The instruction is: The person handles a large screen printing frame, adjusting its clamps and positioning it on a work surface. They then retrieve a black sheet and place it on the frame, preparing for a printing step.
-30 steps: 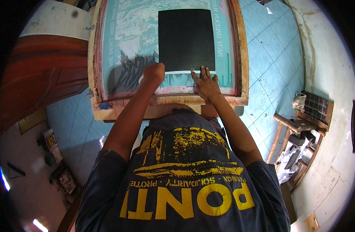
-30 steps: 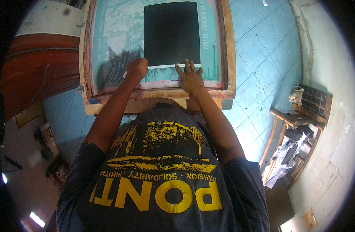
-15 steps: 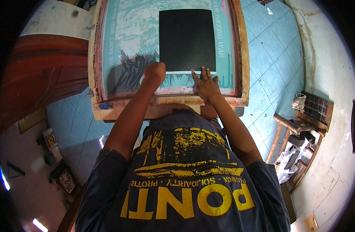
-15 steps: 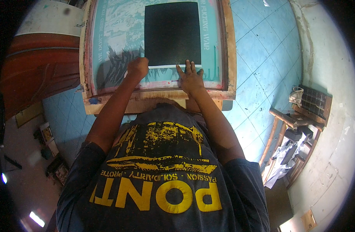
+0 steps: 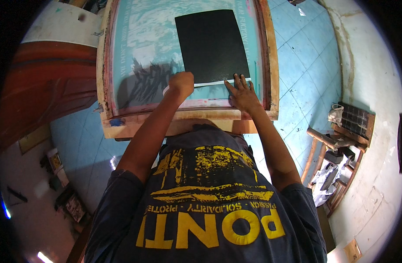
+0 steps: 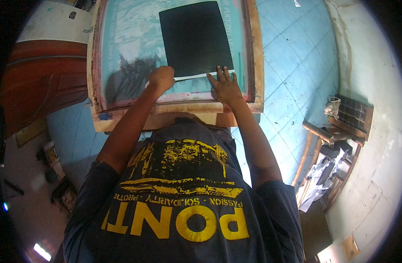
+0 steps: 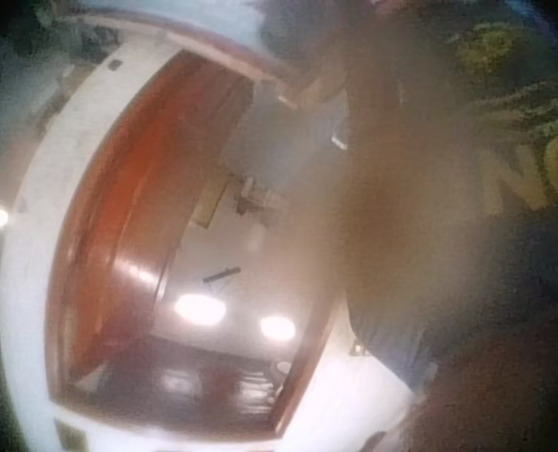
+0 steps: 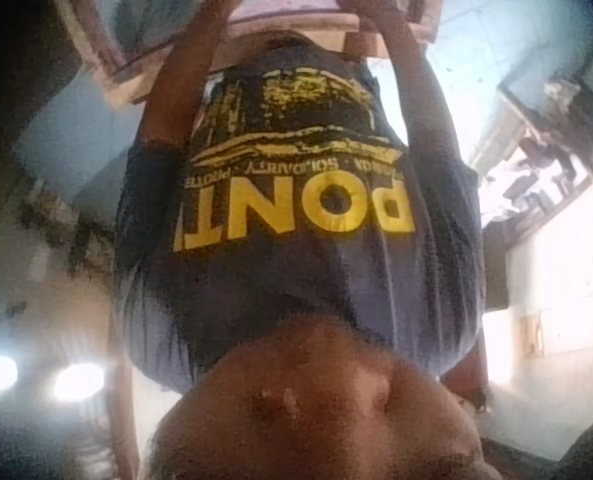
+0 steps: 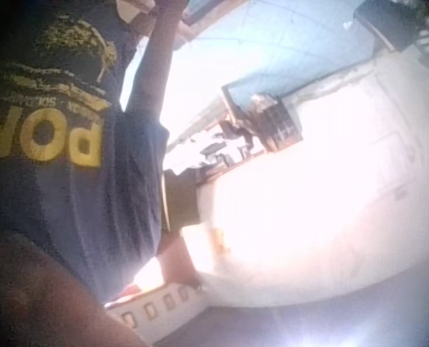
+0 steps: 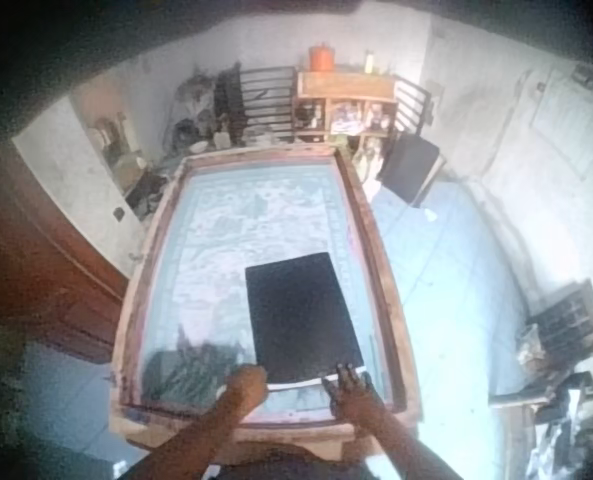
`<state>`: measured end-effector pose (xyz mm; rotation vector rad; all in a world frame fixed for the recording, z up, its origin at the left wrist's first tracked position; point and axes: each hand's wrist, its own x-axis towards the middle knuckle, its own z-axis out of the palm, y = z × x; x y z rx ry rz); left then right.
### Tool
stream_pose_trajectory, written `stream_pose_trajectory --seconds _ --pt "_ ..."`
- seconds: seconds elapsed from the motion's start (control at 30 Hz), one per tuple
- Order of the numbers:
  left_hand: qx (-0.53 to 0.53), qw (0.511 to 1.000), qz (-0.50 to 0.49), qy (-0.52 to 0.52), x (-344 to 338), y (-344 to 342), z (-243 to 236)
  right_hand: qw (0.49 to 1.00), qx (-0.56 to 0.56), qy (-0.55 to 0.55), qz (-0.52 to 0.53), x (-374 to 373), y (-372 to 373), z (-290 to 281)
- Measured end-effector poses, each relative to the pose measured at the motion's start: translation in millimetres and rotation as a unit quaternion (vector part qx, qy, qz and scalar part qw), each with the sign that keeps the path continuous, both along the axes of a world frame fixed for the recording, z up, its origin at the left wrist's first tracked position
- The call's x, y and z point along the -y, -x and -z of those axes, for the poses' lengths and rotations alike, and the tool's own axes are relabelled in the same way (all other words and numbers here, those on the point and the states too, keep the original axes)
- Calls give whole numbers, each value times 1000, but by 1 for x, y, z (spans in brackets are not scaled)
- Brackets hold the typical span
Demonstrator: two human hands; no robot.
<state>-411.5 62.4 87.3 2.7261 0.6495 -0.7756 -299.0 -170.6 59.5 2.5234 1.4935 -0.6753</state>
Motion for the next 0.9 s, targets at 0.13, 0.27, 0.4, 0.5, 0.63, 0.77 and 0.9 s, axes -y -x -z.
stream_pose_trajectory --seconds 0.13,0.27,0.4,0.5,0.63,0.77,0.9 --pt "-7 1000 -4 -2 6 -3 3 999 37 -28 -3 4 2 7" --pt "5 1000 -9 -5 7 -2 4 999 37 -34 0 1 5 8" --pt "12 1000 -13 -7 7 -2 9 999 35 -3 3 -4 5 12" --pt "9 1000 -15 -12 8 -2 9 999 34 15 -1 -8 7 -2" --pt "29 999 -6 -20 10 -1 10 999 31 21 14 -7 8 8" --pt "34 999 -6 -24 11 0 10 999 17 7 28 -4 12 11" --pt "39 999 -10 -27 12 1 10 999 -2 31 22 -8 13 1"
